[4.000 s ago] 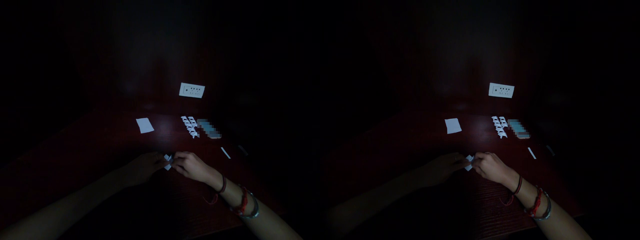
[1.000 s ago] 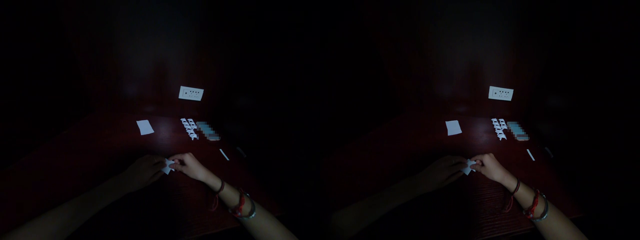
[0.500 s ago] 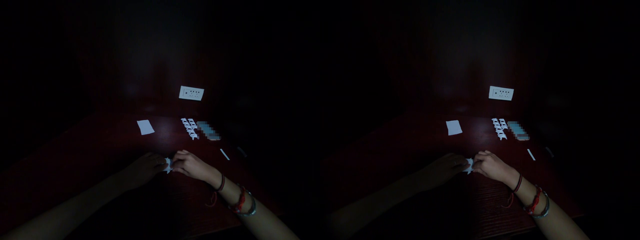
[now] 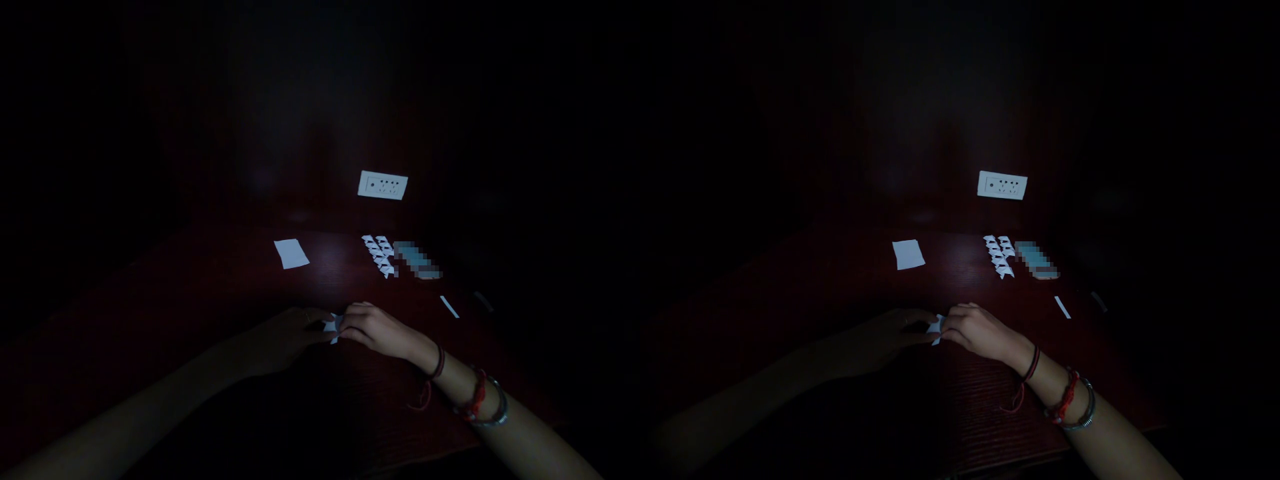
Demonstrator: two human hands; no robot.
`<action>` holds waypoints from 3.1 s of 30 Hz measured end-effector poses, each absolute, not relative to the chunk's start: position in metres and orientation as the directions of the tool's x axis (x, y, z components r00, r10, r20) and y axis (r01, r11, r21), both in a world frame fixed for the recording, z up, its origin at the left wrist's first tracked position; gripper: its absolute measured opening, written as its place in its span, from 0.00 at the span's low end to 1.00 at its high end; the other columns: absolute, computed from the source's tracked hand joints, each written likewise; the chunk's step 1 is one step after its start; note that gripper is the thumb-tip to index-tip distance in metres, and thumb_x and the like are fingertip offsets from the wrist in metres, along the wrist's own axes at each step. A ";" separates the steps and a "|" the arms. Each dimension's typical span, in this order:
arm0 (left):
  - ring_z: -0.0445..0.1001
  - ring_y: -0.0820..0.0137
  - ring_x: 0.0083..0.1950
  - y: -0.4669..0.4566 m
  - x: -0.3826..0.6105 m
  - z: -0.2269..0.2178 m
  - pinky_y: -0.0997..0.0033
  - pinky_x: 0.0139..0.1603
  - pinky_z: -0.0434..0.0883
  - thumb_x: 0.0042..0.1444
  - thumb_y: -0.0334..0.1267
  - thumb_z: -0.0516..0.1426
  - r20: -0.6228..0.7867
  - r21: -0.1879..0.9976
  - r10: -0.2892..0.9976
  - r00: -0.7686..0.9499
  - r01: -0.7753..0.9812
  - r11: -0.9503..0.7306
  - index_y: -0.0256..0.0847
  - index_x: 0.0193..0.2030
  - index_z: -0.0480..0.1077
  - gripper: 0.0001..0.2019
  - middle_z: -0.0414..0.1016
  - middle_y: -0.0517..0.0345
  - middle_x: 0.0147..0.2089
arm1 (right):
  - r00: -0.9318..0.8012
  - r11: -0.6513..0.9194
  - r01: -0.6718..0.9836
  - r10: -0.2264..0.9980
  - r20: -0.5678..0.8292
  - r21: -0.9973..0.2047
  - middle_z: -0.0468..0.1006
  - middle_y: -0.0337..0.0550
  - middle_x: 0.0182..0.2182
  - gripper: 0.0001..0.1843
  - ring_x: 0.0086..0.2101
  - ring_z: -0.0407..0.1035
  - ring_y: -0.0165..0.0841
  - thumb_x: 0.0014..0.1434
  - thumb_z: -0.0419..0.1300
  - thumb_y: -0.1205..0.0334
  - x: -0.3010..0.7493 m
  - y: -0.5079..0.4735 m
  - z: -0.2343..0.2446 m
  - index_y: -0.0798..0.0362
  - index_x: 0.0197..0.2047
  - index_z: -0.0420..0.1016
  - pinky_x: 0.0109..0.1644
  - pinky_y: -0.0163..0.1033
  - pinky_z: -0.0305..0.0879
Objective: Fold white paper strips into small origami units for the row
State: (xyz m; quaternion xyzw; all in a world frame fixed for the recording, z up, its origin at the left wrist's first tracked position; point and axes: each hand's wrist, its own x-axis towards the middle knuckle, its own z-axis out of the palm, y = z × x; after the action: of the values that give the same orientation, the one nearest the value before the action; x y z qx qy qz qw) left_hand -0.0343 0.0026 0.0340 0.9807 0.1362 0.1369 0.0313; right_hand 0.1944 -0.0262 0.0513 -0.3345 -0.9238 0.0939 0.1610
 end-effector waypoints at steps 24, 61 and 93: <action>0.49 0.64 0.60 -0.008 -0.033 0.034 0.59 0.54 0.52 0.51 0.24 0.46 0.119 0.004 0.345 0.931 0.347 -0.938 0.46 0.58 0.50 0.27 0.53 0.62 0.60 | -0.542 0.534 0.627 0.822 0.175 -0.568 0.68 0.36 0.24 0.03 0.24 0.60 0.22 0.53 0.54 0.67 0.188 -0.022 0.044 0.57 0.31 0.68 0.28 0.26 0.56; 0.52 0.65 0.59 -0.008 -0.031 0.022 0.62 0.52 0.54 0.54 0.25 0.47 0.155 -0.002 0.413 0.898 0.418 -0.908 0.51 0.57 0.52 0.25 0.53 0.65 0.60 | -0.821 0.841 0.495 0.535 0.199 -0.217 0.73 0.43 0.40 0.15 0.42 0.64 0.30 0.52 0.49 0.75 0.210 -0.032 0.054 0.56 0.39 0.72 0.49 0.36 0.59; 0.54 0.65 0.58 0.009 -0.035 0.014 0.60 0.56 0.54 0.54 0.25 0.48 0.258 0.053 0.300 0.918 0.297 -0.953 0.48 0.57 0.54 0.24 0.56 0.60 0.58 | -0.693 0.742 0.567 0.665 0.278 -0.358 0.69 0.44 0.39 0.16 0.37 0.66 0.28 0.53 0.49 0.73 0.205 -0.030 0.047 0.56 0.44 0.69 0.43 0.33 0.63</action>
State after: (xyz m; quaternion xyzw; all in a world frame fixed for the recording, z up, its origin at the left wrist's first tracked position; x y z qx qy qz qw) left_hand -0.0350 0.0086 0.0143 0.9793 0.1523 0.1329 0.0066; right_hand 0.2055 -0.0298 0.0473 -0.3379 -0.9119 0.1229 0.1981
